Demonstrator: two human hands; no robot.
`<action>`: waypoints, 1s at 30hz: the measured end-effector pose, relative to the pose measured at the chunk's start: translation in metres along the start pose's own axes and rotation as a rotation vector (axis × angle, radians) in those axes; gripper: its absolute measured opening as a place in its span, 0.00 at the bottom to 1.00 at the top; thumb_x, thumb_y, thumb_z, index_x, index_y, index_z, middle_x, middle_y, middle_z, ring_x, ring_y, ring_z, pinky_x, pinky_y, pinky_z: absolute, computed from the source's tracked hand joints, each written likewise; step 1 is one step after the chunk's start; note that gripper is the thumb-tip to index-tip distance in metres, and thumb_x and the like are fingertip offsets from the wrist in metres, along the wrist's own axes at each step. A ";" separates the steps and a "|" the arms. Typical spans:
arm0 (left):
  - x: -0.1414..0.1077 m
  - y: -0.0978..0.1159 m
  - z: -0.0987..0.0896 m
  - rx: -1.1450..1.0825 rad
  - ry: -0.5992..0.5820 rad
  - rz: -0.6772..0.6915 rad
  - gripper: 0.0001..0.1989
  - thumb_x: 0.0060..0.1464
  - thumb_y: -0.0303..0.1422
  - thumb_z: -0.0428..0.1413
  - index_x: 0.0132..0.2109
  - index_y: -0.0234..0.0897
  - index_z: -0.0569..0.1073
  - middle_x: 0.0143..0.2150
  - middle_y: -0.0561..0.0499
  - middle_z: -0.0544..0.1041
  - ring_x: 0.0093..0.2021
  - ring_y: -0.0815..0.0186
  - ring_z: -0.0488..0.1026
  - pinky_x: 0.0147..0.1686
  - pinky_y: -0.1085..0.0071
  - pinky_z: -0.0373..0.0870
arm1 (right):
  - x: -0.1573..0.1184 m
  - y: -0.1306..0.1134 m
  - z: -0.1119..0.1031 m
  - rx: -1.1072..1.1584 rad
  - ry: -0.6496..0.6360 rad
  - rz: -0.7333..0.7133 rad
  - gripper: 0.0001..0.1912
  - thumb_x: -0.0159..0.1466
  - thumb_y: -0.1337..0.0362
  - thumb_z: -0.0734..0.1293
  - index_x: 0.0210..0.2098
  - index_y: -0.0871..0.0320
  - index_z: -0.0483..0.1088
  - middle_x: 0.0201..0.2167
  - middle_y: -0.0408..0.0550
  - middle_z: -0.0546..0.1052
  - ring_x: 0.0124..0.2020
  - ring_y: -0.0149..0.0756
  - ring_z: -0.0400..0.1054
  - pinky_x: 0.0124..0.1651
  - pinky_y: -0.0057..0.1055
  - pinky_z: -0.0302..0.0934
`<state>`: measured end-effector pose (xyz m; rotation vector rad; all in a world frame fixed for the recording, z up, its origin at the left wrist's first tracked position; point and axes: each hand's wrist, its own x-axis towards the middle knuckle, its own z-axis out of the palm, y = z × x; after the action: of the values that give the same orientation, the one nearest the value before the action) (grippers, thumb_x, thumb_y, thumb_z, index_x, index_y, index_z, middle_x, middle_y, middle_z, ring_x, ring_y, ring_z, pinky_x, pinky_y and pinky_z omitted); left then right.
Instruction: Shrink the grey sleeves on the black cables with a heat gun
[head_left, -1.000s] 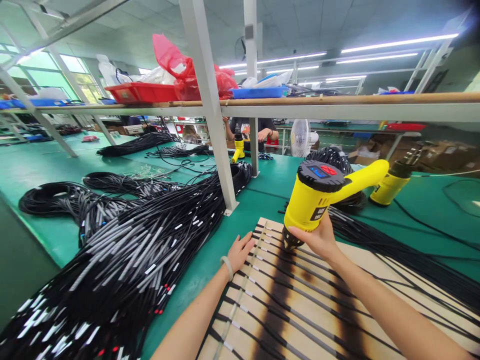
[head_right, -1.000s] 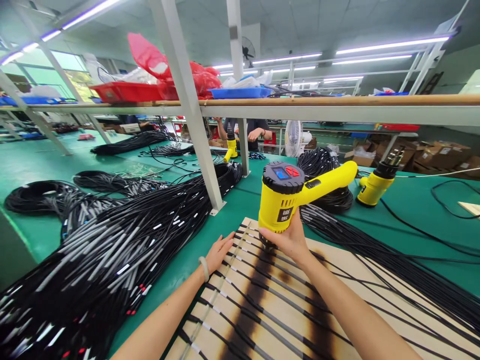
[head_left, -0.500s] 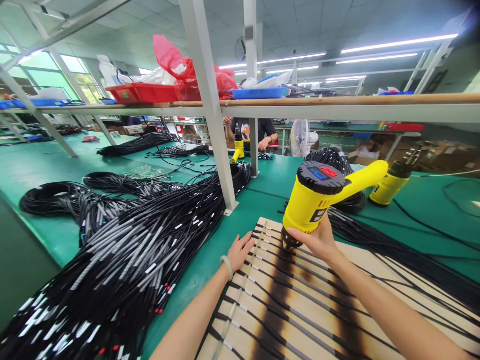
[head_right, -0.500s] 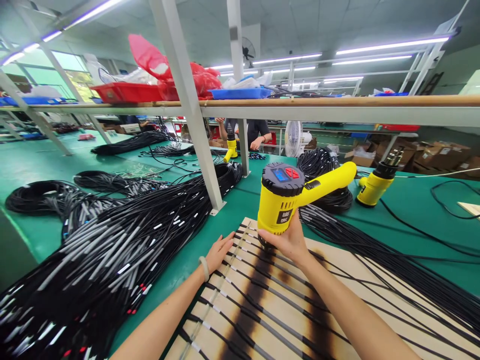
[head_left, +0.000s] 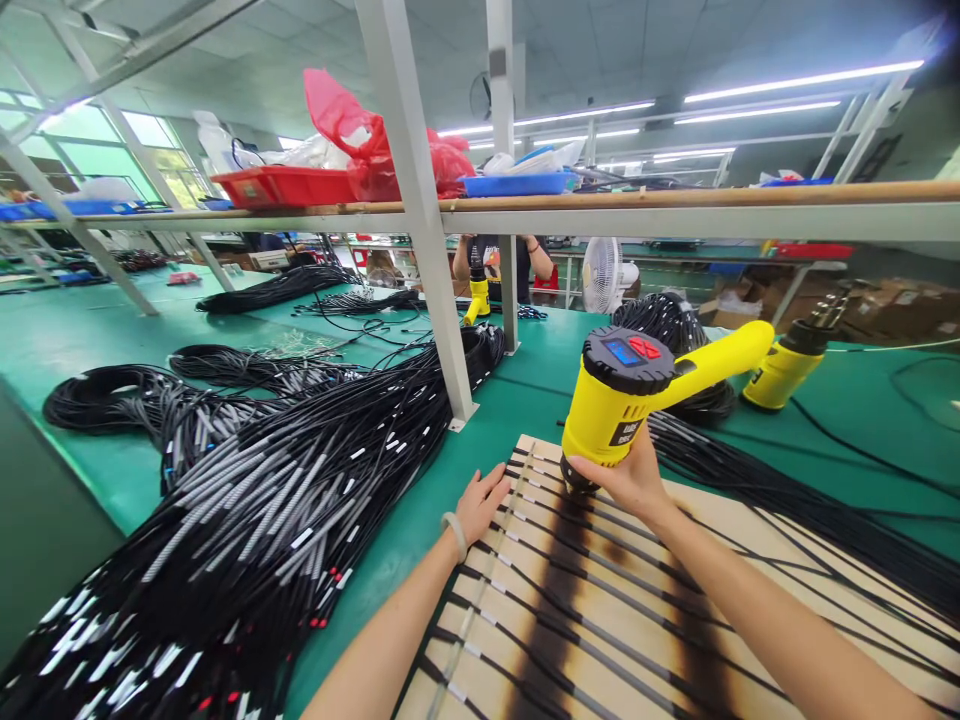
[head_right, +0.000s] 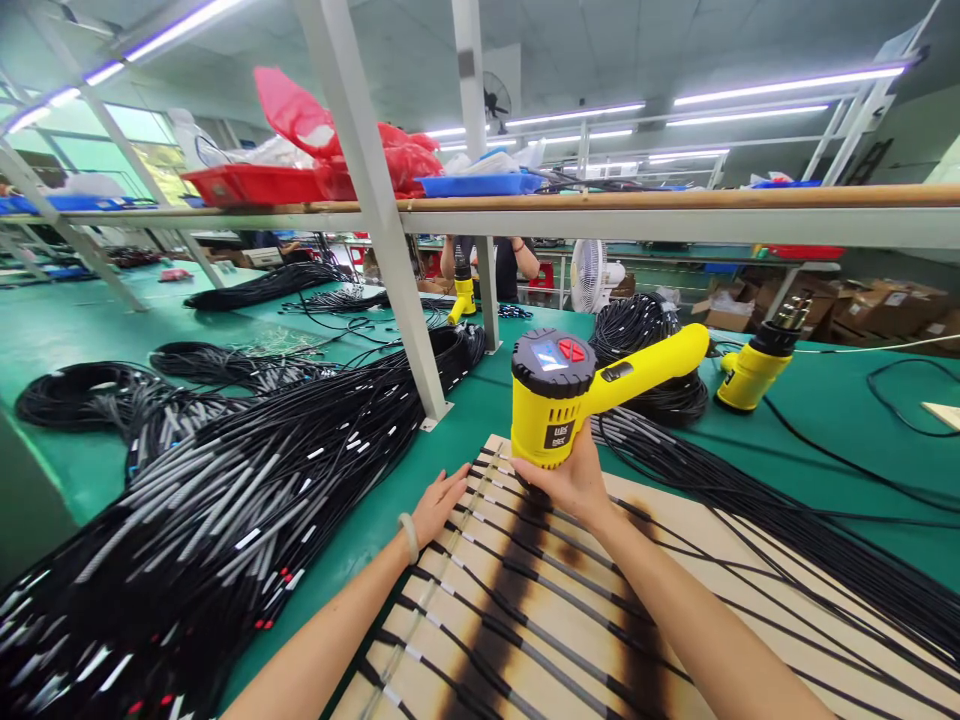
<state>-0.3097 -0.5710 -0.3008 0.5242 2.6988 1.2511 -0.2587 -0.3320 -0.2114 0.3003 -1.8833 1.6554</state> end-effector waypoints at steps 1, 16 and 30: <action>0.000 0.000 0.000 -0.002 0.002 -0.001 0.30 0.56 0.51 0.41 0.58 0.39 0.64 0.61 0.50 0.60 0.64 0.57 0.52 0.64 0.54 0.39 | 0.000 0.001 0.000 0.018 -0.021 0.008 0.40 0.45 0.60 0.75 0.52 0.54 0.54 0.46 0.52 0.71 0.45 0.47 0.68 0.49 0.48 0.63; -0.002 0.003 -0.001 0.009 -0.010 -0.015 0.31 0.56 0.51 0.40 0.59 0.37 0.63 0.62 0.49 0.59 0.64 0.57 0.50 0.65 0.55 0.38 | 0.001 -0.006 -0.002 0.008 -0.051 0.010 0.40 0.45 0.60 0.75 0.52 0.54 0.53 0.46 0.52 0.71 0.45 0.44 0.68 0.50 0.48 0.62; -0.006 0.011 -0.015 -0.080 -0.016 -0.019 0.41 0.53 0.56 0.38 0.58 0.25 0.63 0.61 0.41 0.59 0.62 0.57 0.56 0.63 0.62 0.49 | -0.029 -0.016 -0.029 0.092 0.050 0.104 0.36 0.43 0.62 0.76 0.48 0.55 0.58 0.43 0.53 0.73 0.41 0.46 0.70 0.46 0.46 0.66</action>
<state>-0.3049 -0.5780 -0.2829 0.4962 2.6217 1.3367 -0.2187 -0.3134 -0.2140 0.1991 -1.8164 1.8052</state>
